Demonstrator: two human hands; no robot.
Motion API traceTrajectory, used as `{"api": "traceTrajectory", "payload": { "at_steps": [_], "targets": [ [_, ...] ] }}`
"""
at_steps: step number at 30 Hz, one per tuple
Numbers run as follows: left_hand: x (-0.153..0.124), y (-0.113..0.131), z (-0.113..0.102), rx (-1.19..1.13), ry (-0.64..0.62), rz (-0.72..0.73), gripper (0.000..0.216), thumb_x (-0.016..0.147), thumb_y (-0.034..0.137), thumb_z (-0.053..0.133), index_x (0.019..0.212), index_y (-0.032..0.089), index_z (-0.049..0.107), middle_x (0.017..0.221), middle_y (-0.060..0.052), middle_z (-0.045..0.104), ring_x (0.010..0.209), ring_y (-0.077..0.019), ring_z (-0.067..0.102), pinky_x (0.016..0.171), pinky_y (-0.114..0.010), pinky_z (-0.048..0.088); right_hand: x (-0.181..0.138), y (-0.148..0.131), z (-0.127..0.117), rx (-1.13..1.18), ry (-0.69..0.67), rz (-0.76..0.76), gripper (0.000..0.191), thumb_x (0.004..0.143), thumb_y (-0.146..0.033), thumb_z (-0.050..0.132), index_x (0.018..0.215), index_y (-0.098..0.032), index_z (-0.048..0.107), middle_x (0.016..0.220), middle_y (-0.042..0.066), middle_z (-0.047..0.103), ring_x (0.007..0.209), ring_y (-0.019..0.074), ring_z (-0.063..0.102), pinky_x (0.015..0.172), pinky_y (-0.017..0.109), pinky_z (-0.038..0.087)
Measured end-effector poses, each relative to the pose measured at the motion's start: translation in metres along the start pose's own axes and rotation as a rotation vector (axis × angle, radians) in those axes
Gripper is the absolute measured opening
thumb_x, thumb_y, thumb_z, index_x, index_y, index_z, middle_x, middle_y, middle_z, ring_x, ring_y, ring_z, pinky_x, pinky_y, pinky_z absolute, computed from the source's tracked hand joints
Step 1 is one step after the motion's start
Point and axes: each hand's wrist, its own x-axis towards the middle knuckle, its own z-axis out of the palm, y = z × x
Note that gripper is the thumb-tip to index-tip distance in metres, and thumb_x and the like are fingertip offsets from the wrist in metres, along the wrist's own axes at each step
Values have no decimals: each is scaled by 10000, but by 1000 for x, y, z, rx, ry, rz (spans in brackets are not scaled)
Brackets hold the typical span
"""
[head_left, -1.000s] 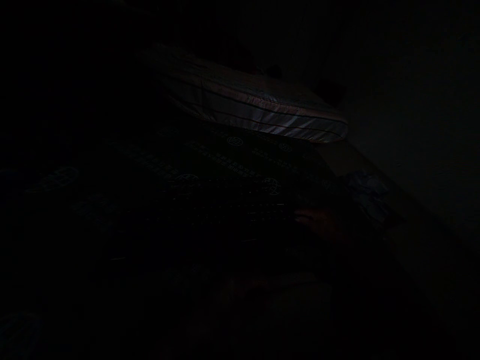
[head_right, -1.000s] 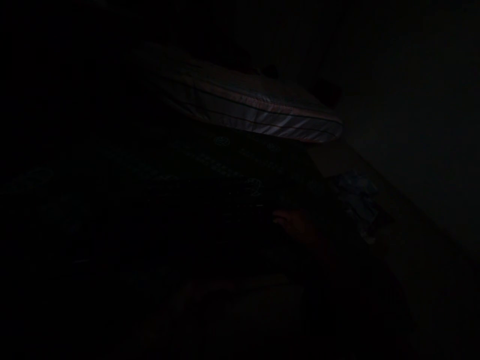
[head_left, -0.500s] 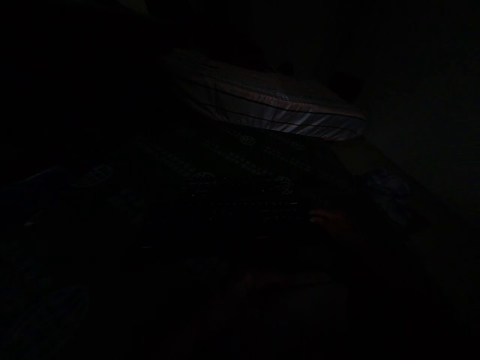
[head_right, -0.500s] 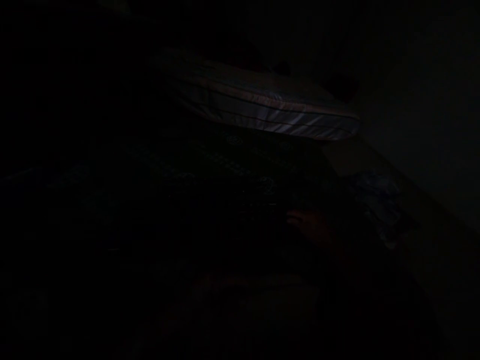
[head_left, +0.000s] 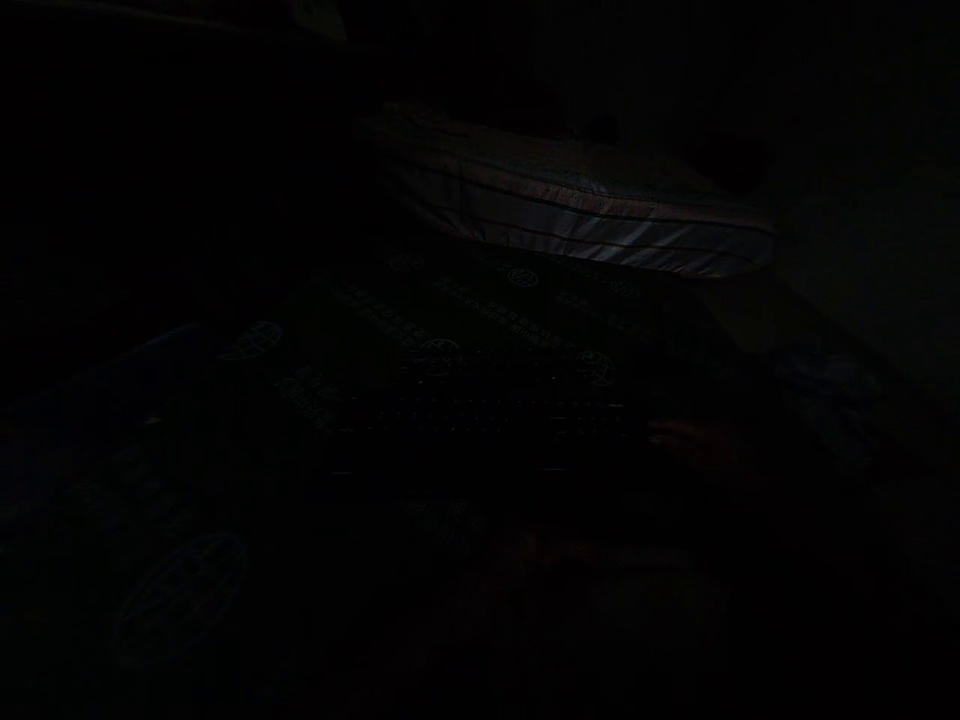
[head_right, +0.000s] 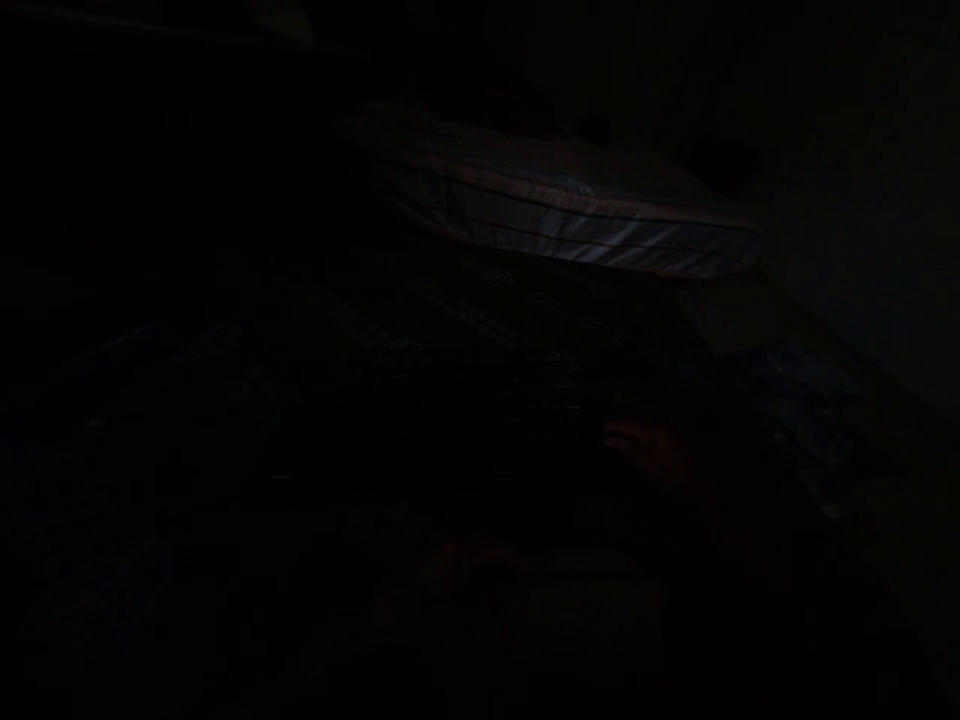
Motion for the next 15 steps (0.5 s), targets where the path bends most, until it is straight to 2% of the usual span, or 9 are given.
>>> {"api": "traceTrajectory", "payload": {
  "at_steps": [5, 15],
  "targets": [
    [-1, 3, 1, -1, -7, -14, 281, 899, 343, 517, 1084, 139, 573, 1077, -77, 595, 935, -169, 593, 820, -373, 513, 1, -3, -2, -5, -29, 19, 212, 814, -331, 542, 916, -289, 723, 967, 1, 728, 863, 243, 696, 811, 407, 574],
    [2, -5, 0, -20, -9, 25, 284, 892, 342, 530, 1083, 136, 569, 1060, -74, 596, 913, -164, 595, 800, -365, 520, 3, -9, -4, -14, -14, -25, 199, 817, -280, 548, 916, -287, 721, 959, -7, 729, 855, 217, 699, 804, 385, 573]
  ]
}}
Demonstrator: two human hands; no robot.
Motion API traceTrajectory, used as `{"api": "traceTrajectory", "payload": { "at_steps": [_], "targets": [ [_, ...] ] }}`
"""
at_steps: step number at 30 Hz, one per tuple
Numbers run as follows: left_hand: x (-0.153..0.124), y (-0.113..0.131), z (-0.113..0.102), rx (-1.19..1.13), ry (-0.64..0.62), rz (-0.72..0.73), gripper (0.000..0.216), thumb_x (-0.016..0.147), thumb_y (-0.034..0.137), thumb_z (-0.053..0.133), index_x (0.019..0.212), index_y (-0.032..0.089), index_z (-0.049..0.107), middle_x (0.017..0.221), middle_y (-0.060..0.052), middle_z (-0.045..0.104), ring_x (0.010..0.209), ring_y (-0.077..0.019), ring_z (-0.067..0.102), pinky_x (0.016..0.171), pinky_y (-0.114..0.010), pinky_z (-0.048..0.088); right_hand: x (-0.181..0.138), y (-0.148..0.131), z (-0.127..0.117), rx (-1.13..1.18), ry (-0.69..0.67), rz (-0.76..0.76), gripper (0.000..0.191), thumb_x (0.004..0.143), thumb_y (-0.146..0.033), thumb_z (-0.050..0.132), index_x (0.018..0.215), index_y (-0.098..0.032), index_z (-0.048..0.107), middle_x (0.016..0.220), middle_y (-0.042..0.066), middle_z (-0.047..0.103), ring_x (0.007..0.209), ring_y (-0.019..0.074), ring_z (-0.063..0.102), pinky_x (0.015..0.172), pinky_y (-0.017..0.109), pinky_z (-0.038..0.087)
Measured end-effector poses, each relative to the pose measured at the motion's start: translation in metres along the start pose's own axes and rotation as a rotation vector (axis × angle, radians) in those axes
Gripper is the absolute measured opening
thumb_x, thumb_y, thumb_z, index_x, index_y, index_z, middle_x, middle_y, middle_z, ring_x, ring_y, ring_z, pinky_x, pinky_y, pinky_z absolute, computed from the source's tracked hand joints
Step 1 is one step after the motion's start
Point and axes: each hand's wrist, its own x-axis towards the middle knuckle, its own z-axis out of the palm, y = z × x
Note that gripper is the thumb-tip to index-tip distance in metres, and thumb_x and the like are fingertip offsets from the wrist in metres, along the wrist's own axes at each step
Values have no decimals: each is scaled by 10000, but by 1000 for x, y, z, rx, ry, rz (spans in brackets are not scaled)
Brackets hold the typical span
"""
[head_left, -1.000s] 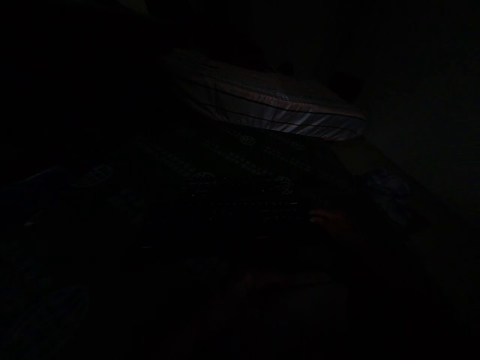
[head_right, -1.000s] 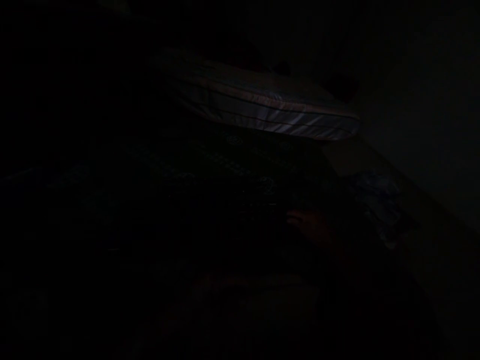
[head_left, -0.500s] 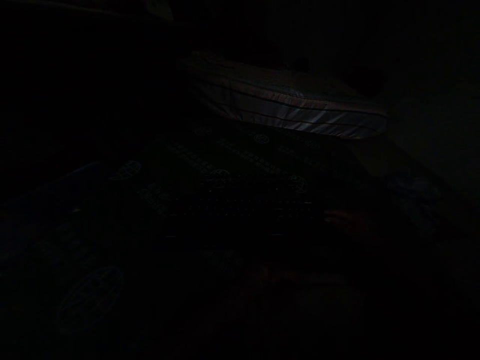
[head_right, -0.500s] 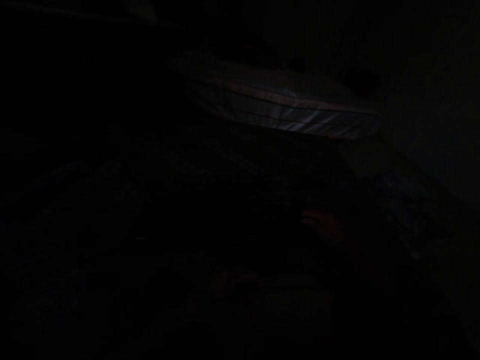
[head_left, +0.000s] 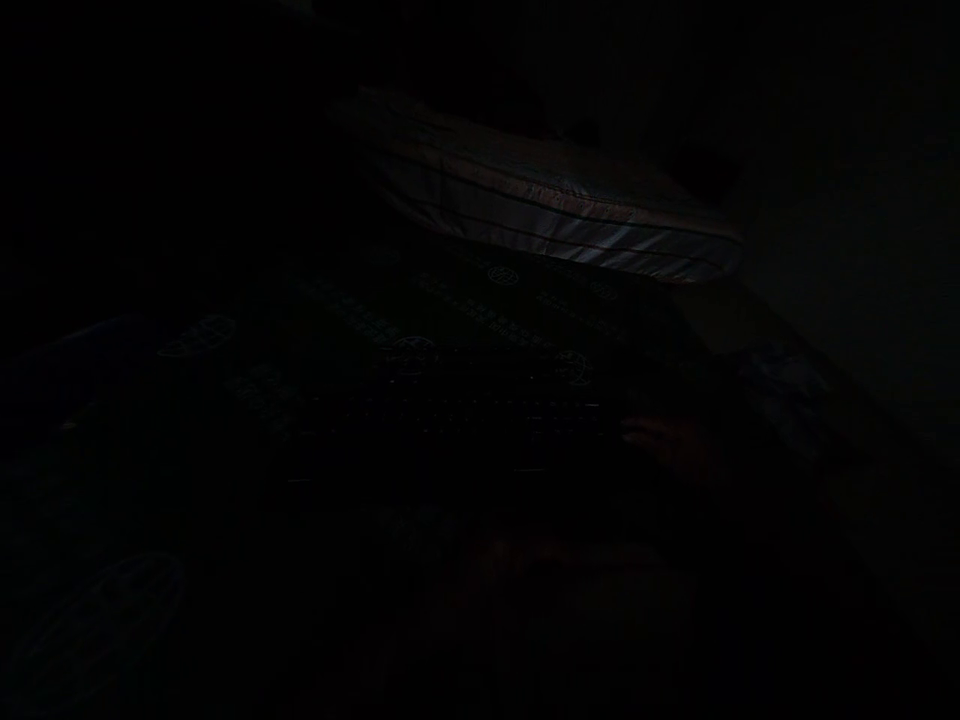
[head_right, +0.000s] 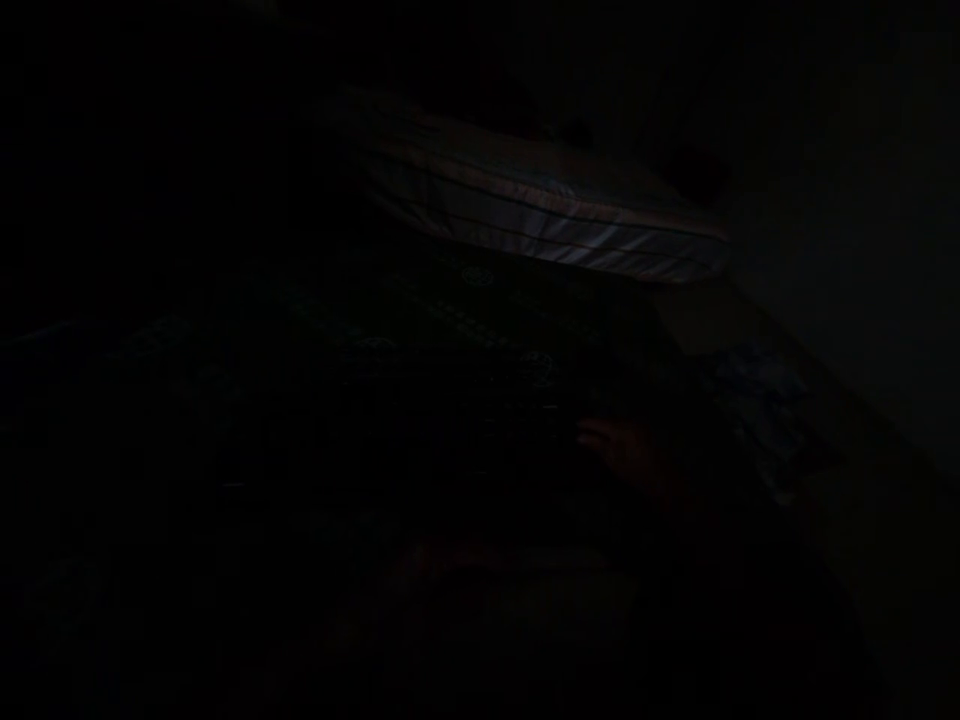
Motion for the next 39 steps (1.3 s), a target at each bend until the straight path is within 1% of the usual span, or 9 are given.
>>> {"api": "traceTrajectory", "payload": {
  "at_steps": [4, 8, 14, 20, 27, 31, 34, 37, 39],
  "targets": [
    [-1, -3, 1, -4, 22, 15, 281, 892, 342, 531, 1078, 136, 571, 1054, -72, 598, 906, -163, 596, 794, -361, 521, -1, -2, -2, 12, -15, -12, 204, 819, -300, 549, 928, -297, 721, 966, -13, 728, 863, 211, 696, 820, 380, 568],
    [-2, -6, 3, -7, 48, 26, 285, 891, 346, 531, 1080, 136, 571, 1054, -73, 599, 904, -162, 597, 792, -360, 521, -2, 1, -1, 20, 14, -2, 207, 822, -312, 543, 928, -322, 721, 931, -30, 733, 828, 200, 700, 787, 363, 578],
    [-2, -9, 5, -8, 69, 34, 287, 892, 354, 527, 1077, 139, 575, 1057, -73, 601, 911, -164, 596, 805, -366, 516, -2, 2, -1, 9, 1, 32, 206, 814, -324, 547, 913, -296, 726, 954, -9, 731, 862, 217, 693, 806, 381, 569],
    [-2, -7, 5, -15, 67, 46, 280, 892, 344, 530, 1073, 135, 574, 1044, -71, 602, 893, -158, 599, 784, -353, 524, -4, 6, -2, 43, -9, 64, 198, 803, -350, 565, 912, -300, 723, 936, -8, 734, 839, 214, 697, 766, 372, 579],
    [-2, -6, 4, -23, 70, 56, 276, 893, 342, 529, 1073, 139, 576, 1047, -71, 602, 892, -157, 599, 784, -350, 525, -8, 10, 4, 108, 80, 82, 188, 784, -384, 591, 883, -307, 732, 885, -9, 739, 809, 213, 698, 736, 358, 583],
    [-2, -7, 6, -25, 77, 49, 280, 891, 344, 532, 1071, 134, 575, 1038, -69, 604, 885, -157, 600, 777, -349, 525, -10, 9, 4, 177, 86, 137, 204, 774, -399, 593, 874, -293, 736, 847, -2, 742, 738, 200, 698, 682, 337, 584],
    [-2, -8, 8, -28, 73, 44, 281, 892, 346, 531, 1072, 135, 575, 1040, -70, 604, 886, -156, 600, 778, -349, 525, -9, 7, 3, 225, 66, 204, 210, 755, -394, 606, 860, -269, 737, 853, 8, 742, 730, 203, 697, 664, 333, 582],
    [-2, -8, 8, -28, 80, 41, 284, 892, 347, 529, 1076, 136, 574, 1047, -72, 603, 895, -159, 600, 786, -355, 524, -8, 5, 2, 234, 45, 255, 224, 747, -389, 615, 888, -259, 732, 873, 13, 741, 757, 213, 698, 689, 351, 581],
    [-2, -8, 7, -26, 85, 38, 288, 891, 349, 531, 1078, 134, 574, 1051, -73, 603, 903, -163, 599, 793, -361, 522, -6, 4, 2, 221, 35, 241, 221, 753, -385, 613, 895, -263, 729, 894, 10, 739, 792, 221, 697, 733, 374, 577]
  ]
}}
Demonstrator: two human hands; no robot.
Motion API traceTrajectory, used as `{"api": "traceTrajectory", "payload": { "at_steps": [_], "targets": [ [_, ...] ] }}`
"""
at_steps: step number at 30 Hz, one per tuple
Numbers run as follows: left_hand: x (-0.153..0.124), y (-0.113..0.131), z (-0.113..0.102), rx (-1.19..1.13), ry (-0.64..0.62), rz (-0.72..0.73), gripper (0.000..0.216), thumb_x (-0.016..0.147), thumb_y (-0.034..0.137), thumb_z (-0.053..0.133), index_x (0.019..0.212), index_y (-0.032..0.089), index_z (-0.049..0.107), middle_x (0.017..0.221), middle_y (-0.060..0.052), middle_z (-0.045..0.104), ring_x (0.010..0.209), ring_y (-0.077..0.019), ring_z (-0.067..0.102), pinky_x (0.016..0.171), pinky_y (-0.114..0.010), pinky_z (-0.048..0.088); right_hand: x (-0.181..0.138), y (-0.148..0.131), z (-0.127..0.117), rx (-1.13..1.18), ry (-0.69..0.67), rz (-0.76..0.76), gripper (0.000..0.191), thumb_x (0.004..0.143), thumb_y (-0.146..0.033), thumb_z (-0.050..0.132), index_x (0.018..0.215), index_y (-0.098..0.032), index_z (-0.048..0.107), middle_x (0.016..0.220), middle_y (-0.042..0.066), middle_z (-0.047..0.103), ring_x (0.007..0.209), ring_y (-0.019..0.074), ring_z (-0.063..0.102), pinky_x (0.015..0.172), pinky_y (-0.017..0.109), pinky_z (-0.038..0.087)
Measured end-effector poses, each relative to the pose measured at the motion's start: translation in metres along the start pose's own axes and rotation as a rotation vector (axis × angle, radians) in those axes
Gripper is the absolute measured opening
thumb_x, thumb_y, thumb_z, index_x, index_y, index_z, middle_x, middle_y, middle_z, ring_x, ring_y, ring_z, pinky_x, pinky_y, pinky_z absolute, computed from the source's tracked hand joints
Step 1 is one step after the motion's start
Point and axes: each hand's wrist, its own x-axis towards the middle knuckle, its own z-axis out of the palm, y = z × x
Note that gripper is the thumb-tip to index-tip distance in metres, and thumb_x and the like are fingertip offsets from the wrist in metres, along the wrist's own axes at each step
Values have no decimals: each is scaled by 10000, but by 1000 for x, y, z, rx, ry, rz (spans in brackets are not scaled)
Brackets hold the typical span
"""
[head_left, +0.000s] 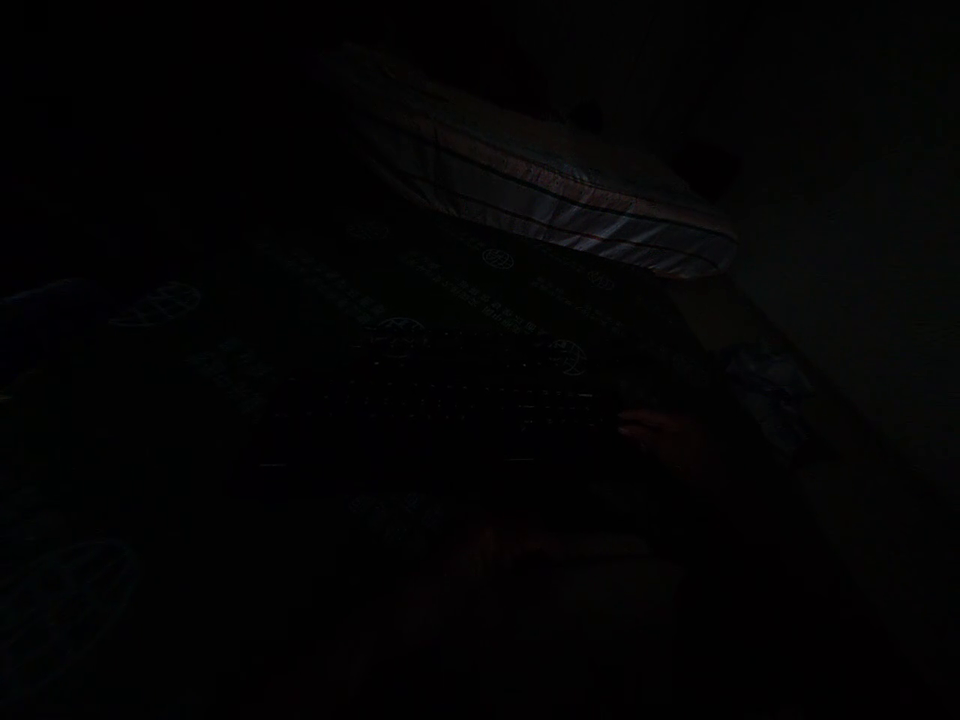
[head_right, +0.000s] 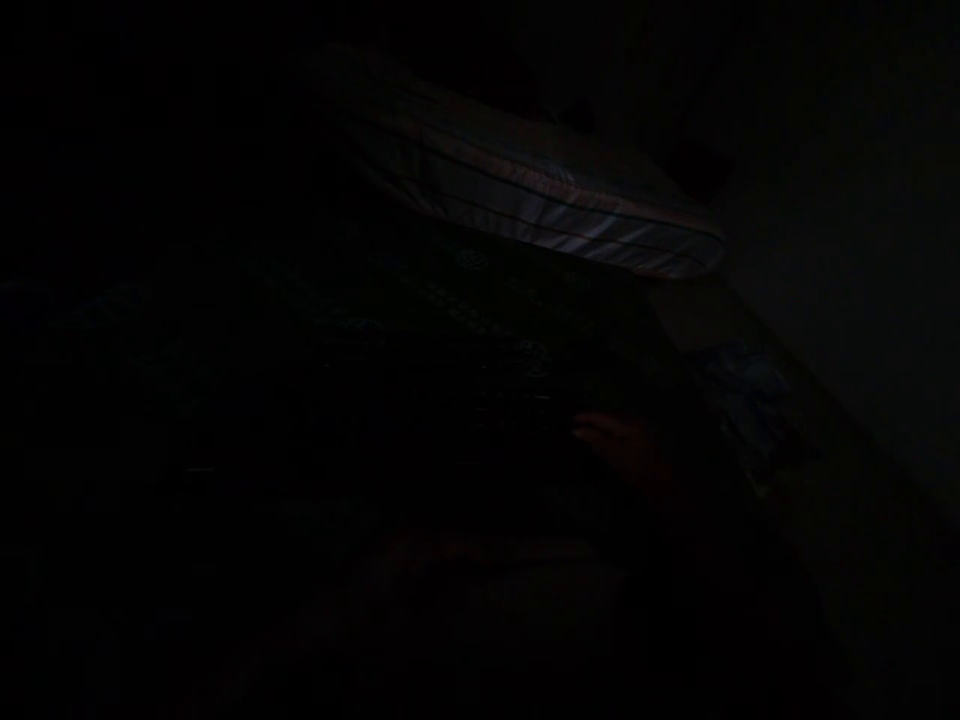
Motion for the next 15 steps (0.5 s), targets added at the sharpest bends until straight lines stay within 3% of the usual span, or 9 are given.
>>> {"api": "traceTrajectory", "payload": {
  "at_steps": [4, 15],
  "targets": [
    [0, 1, -1, 4, 6, 4, 287, 892, 353, 528, 1072, 135, 579, 1054, -71, 604, 911, -166, 599, 803, -364, 518, 2, -2, 0, -31, -22, -97, 184, 768, -354, 604, 882, -283, 730, 943, -3, 733, 871, 224, 690, 821, 392, 558],
    [0, 3, -2, 8, 2, 12, 278, 889, 340, 536, 1069, 131, 575, 1035, -69, 605, 883, -156, 602, 774, -349, 528, 4, -9, -1, -125, -42, -191, 173, 767, -256, 590, 858, -281, 736, 900, -14, 739, 824, 206, 701, 811, 373, 562]
  ]
}}
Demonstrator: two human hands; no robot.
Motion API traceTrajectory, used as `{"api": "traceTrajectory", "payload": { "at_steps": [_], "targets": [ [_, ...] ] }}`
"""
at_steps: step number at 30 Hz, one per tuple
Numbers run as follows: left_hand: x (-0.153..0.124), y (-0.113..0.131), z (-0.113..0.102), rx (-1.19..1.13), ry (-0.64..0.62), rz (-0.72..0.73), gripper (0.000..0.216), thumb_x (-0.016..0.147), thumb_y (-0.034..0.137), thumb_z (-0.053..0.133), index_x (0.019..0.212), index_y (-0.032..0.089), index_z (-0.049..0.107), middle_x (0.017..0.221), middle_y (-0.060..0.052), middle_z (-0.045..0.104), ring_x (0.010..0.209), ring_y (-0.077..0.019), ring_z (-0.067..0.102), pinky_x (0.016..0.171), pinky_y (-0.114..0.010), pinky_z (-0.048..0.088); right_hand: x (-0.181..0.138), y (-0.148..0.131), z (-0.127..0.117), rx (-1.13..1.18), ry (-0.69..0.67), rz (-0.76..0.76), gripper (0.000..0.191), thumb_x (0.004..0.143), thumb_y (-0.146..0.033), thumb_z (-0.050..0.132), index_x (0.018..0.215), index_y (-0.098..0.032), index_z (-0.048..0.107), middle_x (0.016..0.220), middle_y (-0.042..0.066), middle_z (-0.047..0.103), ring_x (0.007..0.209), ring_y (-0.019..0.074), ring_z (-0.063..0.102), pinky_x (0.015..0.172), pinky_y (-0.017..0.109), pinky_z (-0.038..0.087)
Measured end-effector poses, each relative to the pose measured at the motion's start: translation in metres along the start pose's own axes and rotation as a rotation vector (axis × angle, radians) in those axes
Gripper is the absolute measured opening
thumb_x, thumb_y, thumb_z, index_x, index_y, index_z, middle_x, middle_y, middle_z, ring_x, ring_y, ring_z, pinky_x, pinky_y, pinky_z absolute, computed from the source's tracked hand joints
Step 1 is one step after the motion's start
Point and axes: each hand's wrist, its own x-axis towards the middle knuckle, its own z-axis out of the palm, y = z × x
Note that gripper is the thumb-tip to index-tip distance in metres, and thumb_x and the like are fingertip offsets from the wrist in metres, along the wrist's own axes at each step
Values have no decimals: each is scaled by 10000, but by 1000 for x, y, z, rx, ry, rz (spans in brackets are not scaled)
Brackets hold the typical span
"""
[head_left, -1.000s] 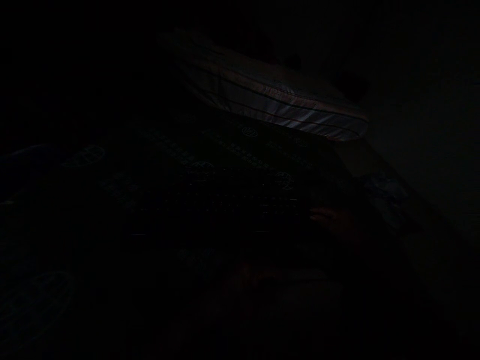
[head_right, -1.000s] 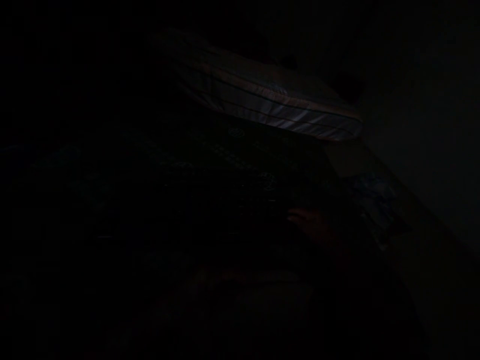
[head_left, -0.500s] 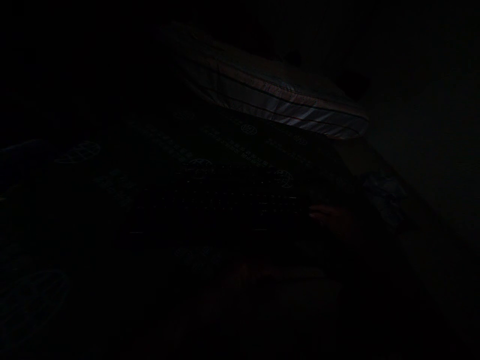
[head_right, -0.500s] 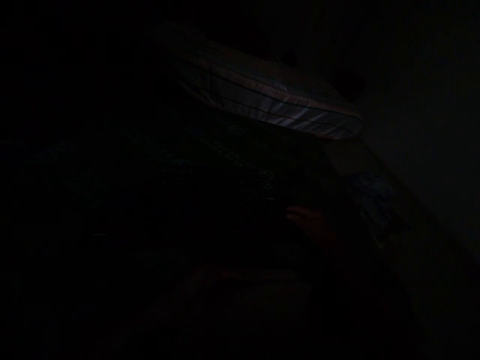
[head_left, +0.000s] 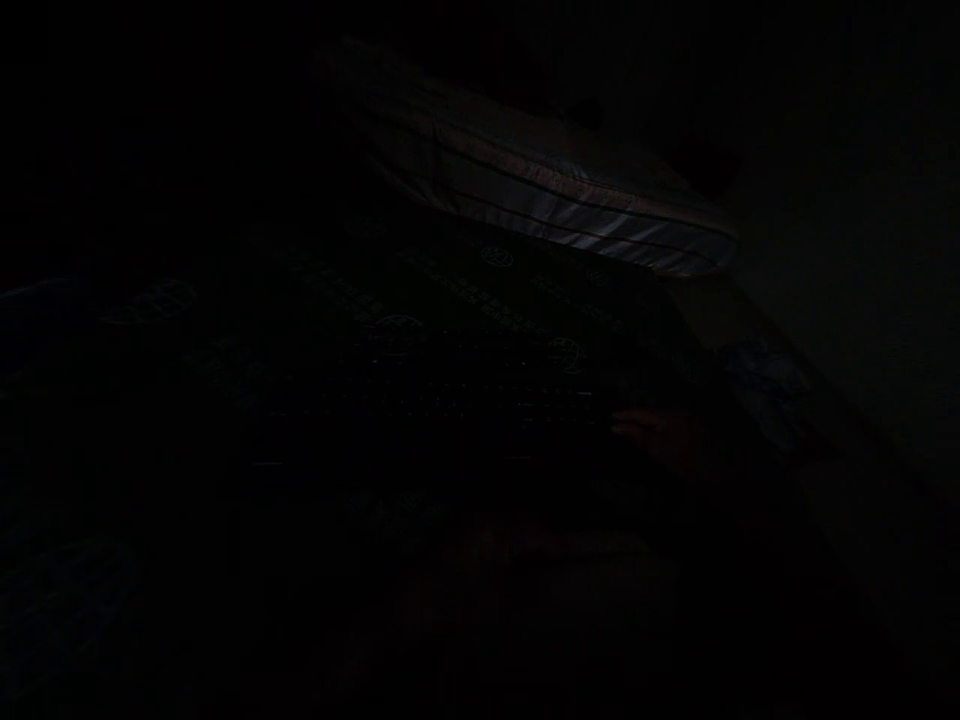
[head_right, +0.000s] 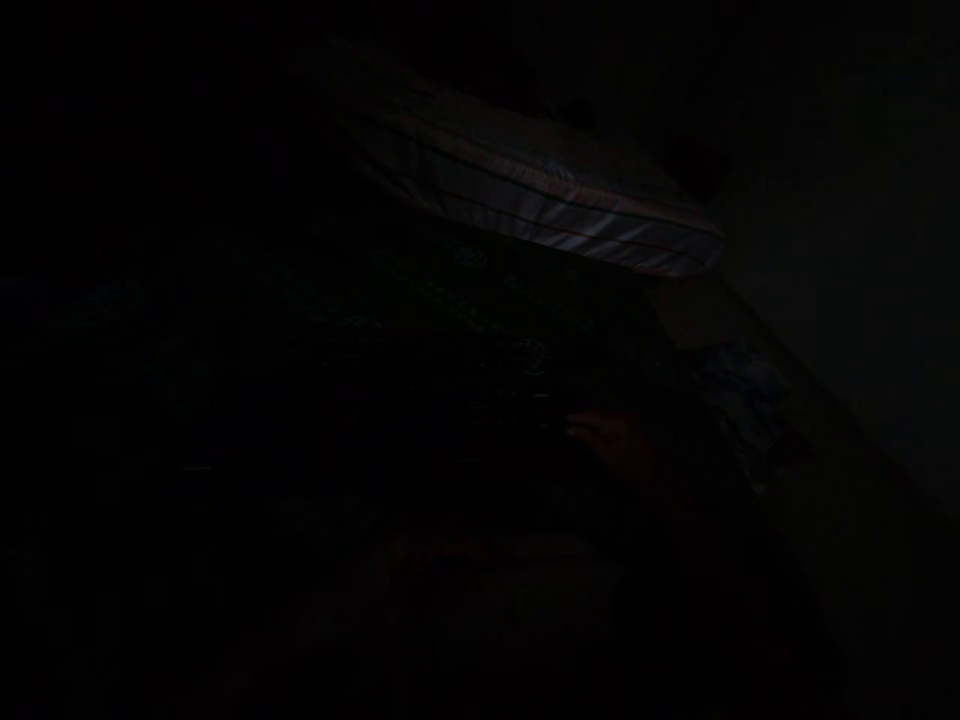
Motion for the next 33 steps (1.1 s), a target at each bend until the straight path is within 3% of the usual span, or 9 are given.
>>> {"api": "traceTrajectory", "payload": {
  "at_steps": [9, 20, 28, 33],
  "targets": [
    [-2, -6, 6, 6, 29, -9, 267, 896, 339, 524, 1065, 140, 578, 1037, -69, 604, 882, -151, 599, 779, -344, 526, 0, 7, 3, 13, -3, -8, 172, 787, -276, 591, 880, -275, 735, 920, -4, 737, 838, 209, 699, 786, 369, 569],
    [1, -3, -1, 15, -14, -3, 283, 892, 352, 530, 1067, 135, 579, 1046, -71, 607, 900, -160, 601, 795, -359, 521, -3, 3, 6, -131, 25, -80, 200, 813, -239, 564, 926, -281, 723, 955, -16, 729, 850, 193, 699, 796, 352, 565],
    [-2, -6, 4, 23, 39, 21, 278, 895, 352, 525, 1061, 137, 580, 1033, -69, 608, 882, -153, 601, 783, -349, 522, -10, -1, 8, -648, -1, -277, 291, 882, -258, 475, 1099, -271, 669, 1052, 34, 707, 858, 196, 681, 715, 315, 550],
    [-2, -5, 2, 20, 34, 32, 281, 893, 347, 528, 1071, 135, 576, 1038, -70, 606, 885, -156, 601, 781, -351, 525, -13, -2, 11, -756, 29, -290, 299, 892, -272, 458, 1104, -267, 670, 1041, 72, 701, 863, 203, 662, 694, 305, 528]
  ]
}}
